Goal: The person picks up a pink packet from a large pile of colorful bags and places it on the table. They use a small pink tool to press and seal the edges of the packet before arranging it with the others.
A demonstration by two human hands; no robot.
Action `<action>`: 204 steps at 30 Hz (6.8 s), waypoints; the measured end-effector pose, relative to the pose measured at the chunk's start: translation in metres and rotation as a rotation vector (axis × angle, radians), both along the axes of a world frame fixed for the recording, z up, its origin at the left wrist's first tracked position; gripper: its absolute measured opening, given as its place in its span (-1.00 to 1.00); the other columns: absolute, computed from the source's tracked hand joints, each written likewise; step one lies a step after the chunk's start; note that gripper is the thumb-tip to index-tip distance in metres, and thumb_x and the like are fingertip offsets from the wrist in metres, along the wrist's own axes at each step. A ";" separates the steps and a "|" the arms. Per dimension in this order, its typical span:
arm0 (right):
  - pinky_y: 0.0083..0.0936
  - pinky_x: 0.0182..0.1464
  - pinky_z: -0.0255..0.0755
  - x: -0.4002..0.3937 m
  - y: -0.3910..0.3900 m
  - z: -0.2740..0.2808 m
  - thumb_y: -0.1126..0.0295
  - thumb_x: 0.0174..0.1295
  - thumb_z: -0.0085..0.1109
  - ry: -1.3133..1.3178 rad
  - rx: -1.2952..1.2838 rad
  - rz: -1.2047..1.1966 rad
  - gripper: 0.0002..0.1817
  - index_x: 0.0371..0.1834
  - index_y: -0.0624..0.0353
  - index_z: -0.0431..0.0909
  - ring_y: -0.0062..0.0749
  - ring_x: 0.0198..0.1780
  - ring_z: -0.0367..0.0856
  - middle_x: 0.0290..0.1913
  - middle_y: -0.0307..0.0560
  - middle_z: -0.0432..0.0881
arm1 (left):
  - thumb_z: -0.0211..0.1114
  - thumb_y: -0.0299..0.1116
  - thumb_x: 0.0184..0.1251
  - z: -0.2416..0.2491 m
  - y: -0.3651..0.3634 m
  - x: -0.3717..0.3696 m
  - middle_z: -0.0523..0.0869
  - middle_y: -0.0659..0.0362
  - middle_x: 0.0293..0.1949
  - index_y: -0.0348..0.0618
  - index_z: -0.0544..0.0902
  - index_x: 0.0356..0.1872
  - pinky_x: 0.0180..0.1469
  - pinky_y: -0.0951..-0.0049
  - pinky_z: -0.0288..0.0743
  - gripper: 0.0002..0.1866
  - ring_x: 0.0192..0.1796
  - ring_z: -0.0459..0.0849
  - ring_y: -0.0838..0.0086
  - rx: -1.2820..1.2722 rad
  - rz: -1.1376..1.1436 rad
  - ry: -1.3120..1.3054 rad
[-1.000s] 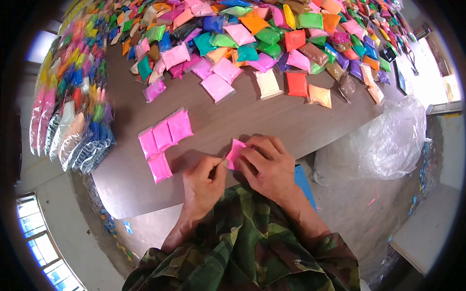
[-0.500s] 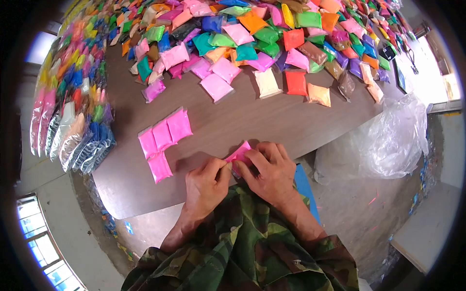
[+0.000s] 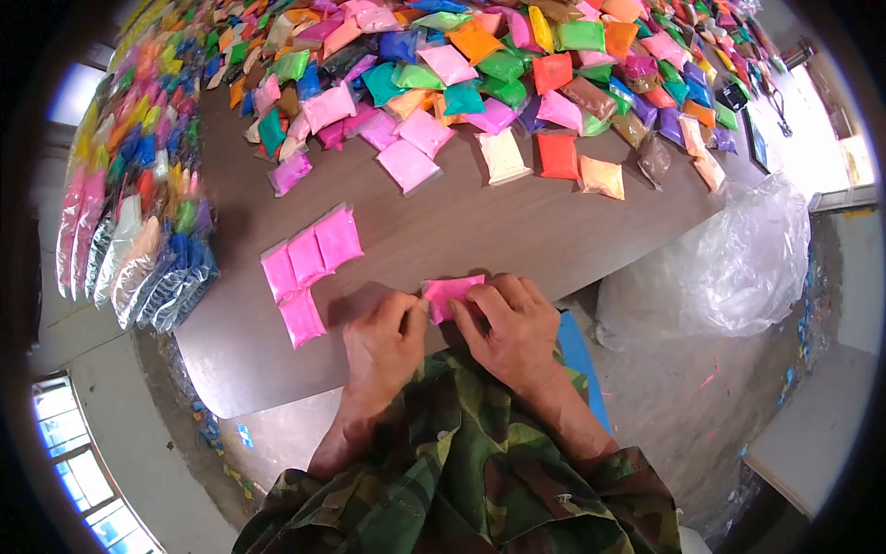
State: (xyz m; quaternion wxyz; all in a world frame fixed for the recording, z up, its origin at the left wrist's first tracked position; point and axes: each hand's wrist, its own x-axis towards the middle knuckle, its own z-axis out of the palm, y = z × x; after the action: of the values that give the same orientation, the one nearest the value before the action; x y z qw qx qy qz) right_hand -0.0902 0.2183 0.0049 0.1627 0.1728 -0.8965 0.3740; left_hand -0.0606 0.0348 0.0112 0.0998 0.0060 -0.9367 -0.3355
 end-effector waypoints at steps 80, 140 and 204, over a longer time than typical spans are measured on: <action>-0.33 -0.26 0.66 -0.001 -0.127 0.006 0.09 -0.01 0.68 -0.019 0.176 0.373 -0.39 0.11 0.08 0.73 -0.23 -0.24 0.72 -0.14 -0.17 0.63 | 0.41 -0.45 0.47 -0.016 -0.203 0.091 0.63 0.20 -0.53 -0.25 0.66 -0.33 -0.40 0.45 0.38 -0.85 -0.50 0.48 0.56 0.102 0.742 0.168; -0.28 -0.25 0.66 -0.028 -0.095 -0.002 0.33 0.15 0.54 -0.264 -0.421 0.567 -0.73 -0.09 0.11 0.79 -0.15 -0.31 0.75 -0.28 -0.11 0.74 | 0.38 -0.29 0.48 -0.023 -0.191 0.079 0.69 0.03 -0.47 -0.13 0.65 -0.30 -0.31 0.07 0.52 -0.83 -0.41 0.70 0.04 -0.301 0.786 0.059; -0.11 -0.15 0.61 -0.223 0.060 0.058 0.30 0.29 0.39 0.222 0.029 -0.262 -0.85 -0.17 0.10 0.76 -0.03 -0.18 0.74 -0.19 -0.04 0.72 | 0.26 -0.32 0.58 -0.040 -0.206 0.084 0.59 0.08 -0.45 -0.25 0.62 -0.25 -0.39 0.20 0.33 -0.80 -0.48 0.49 0.27 -0.283 0.695 0.165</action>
State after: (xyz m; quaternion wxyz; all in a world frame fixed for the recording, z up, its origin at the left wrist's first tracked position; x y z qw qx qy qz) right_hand -0.3135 0.2783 0.0626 0.3056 0.0968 -0.8932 0.3153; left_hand 0.0232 -0.1715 -0.0287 0.2826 0.2823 -0.9046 -0.1486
